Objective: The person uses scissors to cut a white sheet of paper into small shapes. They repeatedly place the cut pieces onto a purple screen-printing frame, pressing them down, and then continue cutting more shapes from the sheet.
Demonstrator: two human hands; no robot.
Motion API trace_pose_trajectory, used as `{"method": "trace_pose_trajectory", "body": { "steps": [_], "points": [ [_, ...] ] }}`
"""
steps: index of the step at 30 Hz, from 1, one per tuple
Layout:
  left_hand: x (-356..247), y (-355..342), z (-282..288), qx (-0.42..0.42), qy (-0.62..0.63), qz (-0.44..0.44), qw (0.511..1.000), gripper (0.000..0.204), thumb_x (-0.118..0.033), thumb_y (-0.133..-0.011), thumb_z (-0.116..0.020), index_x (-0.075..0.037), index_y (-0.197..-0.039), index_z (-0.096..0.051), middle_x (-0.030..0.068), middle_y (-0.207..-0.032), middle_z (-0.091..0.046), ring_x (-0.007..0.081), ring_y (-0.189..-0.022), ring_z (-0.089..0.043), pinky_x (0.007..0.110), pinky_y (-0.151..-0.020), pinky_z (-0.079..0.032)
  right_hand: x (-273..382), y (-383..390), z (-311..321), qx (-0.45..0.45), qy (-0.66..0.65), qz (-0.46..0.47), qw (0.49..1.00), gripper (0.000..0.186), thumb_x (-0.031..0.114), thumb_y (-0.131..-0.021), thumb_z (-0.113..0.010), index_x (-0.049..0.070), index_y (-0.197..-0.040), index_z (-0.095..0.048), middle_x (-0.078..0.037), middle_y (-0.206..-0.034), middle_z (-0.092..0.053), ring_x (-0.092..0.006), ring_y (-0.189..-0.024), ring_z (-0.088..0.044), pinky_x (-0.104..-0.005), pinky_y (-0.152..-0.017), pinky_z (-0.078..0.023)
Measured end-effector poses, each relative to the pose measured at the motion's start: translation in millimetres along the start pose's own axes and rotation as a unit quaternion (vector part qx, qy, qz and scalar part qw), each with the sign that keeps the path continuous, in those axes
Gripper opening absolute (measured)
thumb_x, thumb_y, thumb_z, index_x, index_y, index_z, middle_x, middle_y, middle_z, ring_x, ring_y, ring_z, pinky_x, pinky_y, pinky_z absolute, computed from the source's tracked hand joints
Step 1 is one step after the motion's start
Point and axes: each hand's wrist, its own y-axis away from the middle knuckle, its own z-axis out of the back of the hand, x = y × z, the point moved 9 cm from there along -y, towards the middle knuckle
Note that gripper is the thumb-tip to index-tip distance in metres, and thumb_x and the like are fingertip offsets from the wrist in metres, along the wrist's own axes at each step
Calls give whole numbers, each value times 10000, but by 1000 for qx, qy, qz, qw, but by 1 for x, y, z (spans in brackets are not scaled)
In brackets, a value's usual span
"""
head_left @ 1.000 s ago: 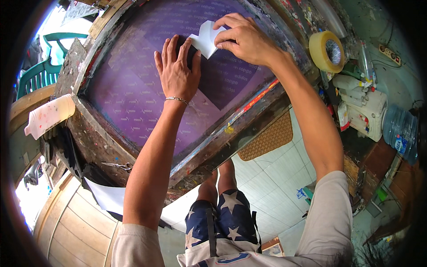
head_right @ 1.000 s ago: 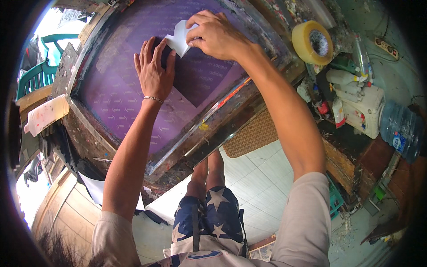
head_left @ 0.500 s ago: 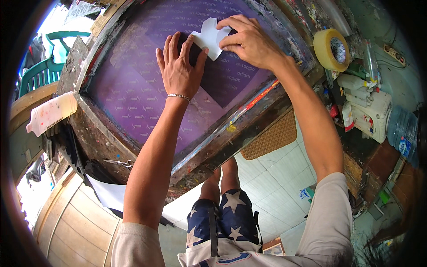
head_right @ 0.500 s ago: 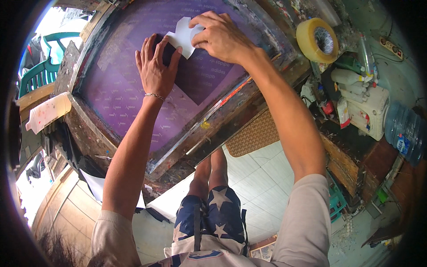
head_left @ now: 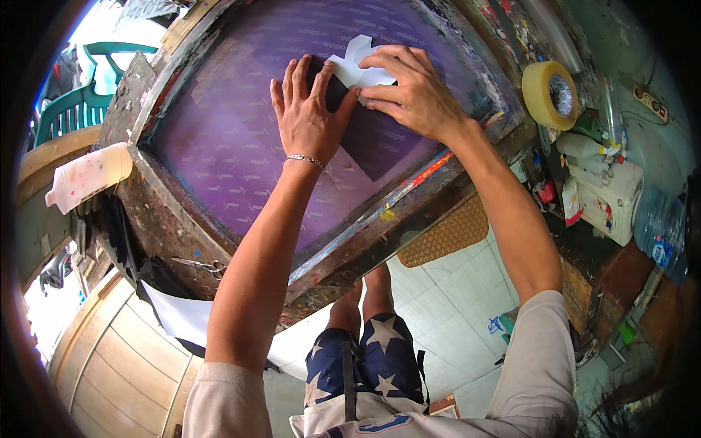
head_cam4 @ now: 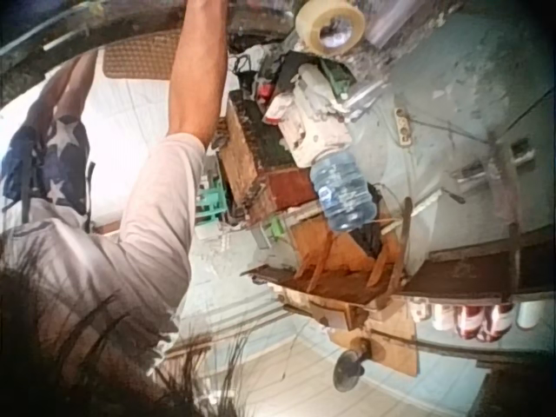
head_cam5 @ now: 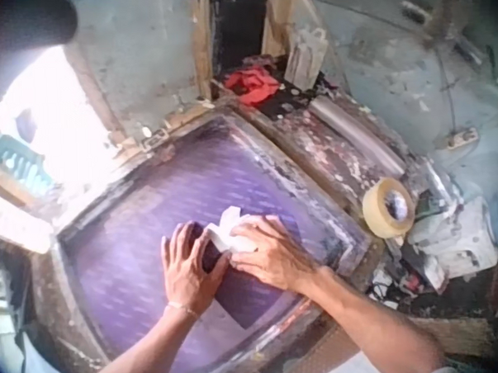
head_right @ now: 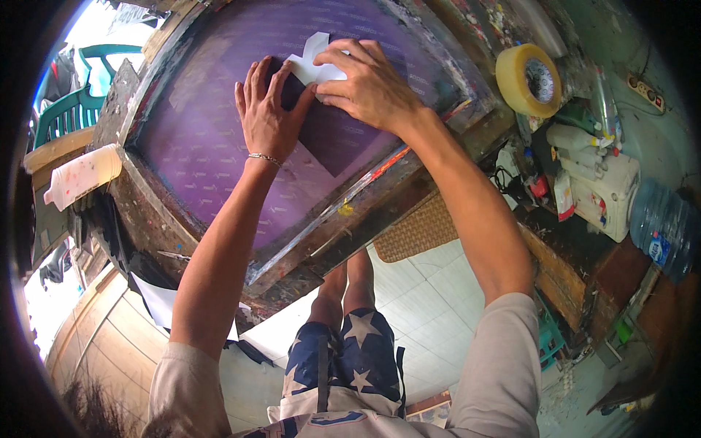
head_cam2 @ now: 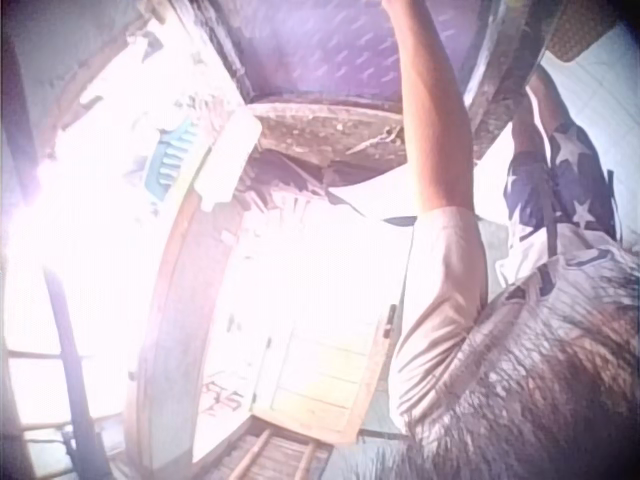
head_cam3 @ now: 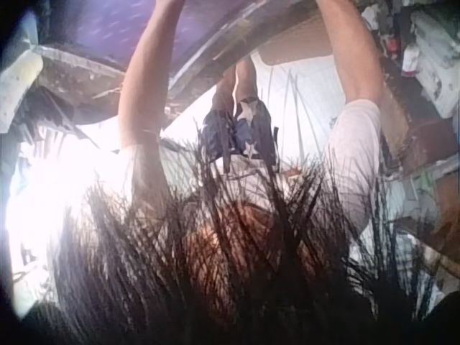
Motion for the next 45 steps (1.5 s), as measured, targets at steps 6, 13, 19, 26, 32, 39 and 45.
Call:
{"method": "trace_pose_trajectory", "body": {
  "steps": [6,13,19,26,32,39,45],
  "points": [
    [0,0,-1,5,1,1,1000,541,-486,-865,-621,-176,-1302,-552,131,-1427,-428,291,-1375,-332,487,-1150,-164,9,-2,-6,28,30,50,998,99,196,-785,-691,126,-849,-721,7,-1179,-583,-183,-1179,-472,-380,-966,-368],
    [0,0,-1,7,11,7,1000,563,-481,-857,-636,-159,-1309,-542,130,-1432,-424,296,-1375,-330,488,-1154,-153,13,3,-10,6,42,46,998,104,150,-799,-666,79,-873,-686,-16,-1147,-555,-196,-1126,-497,-390,-924,-384],
    [19,0,29,-75,183,49,979,513,-354,-858,-661,-88,-1282,-547,177,-1394,-437,306,-1310,-391,467,-1110,-265,22,4,6,-70,47,13,996,132,104,-842,-630,53,-962,-647,-62,-1115,-550,-238,-1069,-529,-399,-905,-388],
    [-16,106,14,192,677,525,478,235,-274,-954,-585,-54,-1031,-616,27,-907,-639,119,-754,-602,258,-647,-505,68,24,36,-117,-11,-11,993,140,99,-829,-663,118,-968,-661,-70,-1102,-549,-265,-1067,-523,-456,-906,-384],
    [-39,169,36,195,703,594,338,150,-112,-941,-591,19,-1013,-611,54,-880,-644,122,-718,-625,230,-648,-526,116,58,41,-67,-73,-9,995,224,91,-774,-689,186,-975,-672,-28,-1075,-521,-227,-1071,-496,-440,-929,-386],
    [-18,169,56,183,687,574,406,143,-70,-894,-660,62,-941,-634,84,-841,-651,117,-724,-627,223,-662,-533,133,40,43,-43,-108,10,993,303,22,-680,-684,188,-932,-653,-35,-1054,-503,-248,-1046,-479,-438,-898,-396],
    [16,179,109,101,680,575,443,185,-124,-871,-704,50,-918,-664,77,-816,-664,108,-705,-619,217,-638,-511,170,11,25,-63,-149,43,986,338,27,-654,-696,204,-940,-665,-40,-1075,-527,-238,-1071,-478,-428,-904,-358]
  ]
}}
